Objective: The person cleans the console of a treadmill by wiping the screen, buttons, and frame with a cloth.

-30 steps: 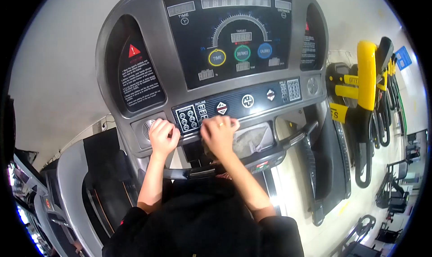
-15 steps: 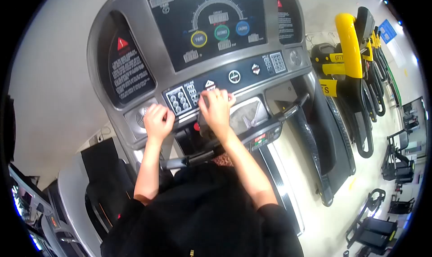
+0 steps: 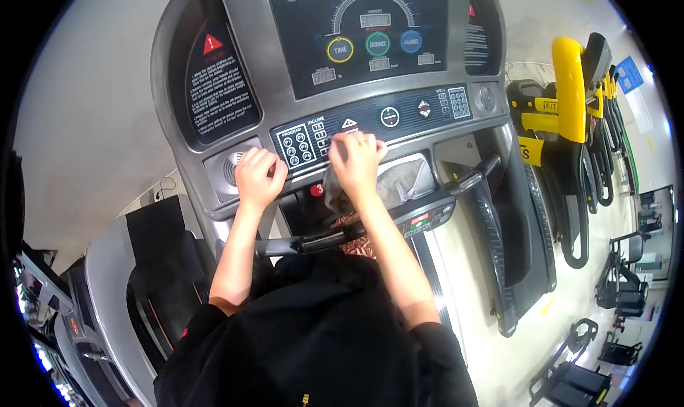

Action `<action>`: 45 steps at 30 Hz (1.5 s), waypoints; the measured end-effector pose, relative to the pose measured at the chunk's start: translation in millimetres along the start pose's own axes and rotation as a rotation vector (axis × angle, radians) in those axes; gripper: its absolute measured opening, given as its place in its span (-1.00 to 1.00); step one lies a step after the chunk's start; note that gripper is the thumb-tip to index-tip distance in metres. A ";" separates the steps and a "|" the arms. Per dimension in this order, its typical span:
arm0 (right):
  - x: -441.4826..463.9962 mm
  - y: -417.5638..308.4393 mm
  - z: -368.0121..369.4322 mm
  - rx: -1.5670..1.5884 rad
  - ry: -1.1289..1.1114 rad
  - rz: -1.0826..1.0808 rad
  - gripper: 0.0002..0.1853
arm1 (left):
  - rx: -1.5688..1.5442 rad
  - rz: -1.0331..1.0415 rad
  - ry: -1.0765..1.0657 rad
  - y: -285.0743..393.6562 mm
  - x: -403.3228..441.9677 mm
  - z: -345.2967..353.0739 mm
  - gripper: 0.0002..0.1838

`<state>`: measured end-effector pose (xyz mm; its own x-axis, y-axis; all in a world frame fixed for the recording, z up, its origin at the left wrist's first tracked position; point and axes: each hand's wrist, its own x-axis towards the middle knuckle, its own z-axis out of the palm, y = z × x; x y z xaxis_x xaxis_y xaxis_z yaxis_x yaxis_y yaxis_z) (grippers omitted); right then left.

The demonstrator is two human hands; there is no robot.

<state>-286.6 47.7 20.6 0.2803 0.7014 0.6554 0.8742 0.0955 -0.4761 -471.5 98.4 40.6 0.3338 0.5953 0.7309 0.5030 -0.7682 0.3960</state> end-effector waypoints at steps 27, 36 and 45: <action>-10.2 -11.0 -4.1 -0.029 0.126 0.104 -0.84 | 0.022 0.030 -0.009 2.4 1.3 0.7 -0.82; -18.5 -23.7 -5.7 -0.048 0.056 0.055 -0.85 | 0.008 0.041 -0.006 1.9 1.3 -0.2 -0.86; -23.0 -23.6 -11.9 0.000 -0.092 -0.018 -0.87 | 0.004 0.013 -0.012 1.6 0.8 -1.8 -0.82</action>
<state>-308.9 20.9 23.7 0.2267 0.7615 0.6072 0.8787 0.1091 -0.4648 -471.8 97.1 42.9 0.3503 0.5879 0.7292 0.5017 -0.7752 0.3839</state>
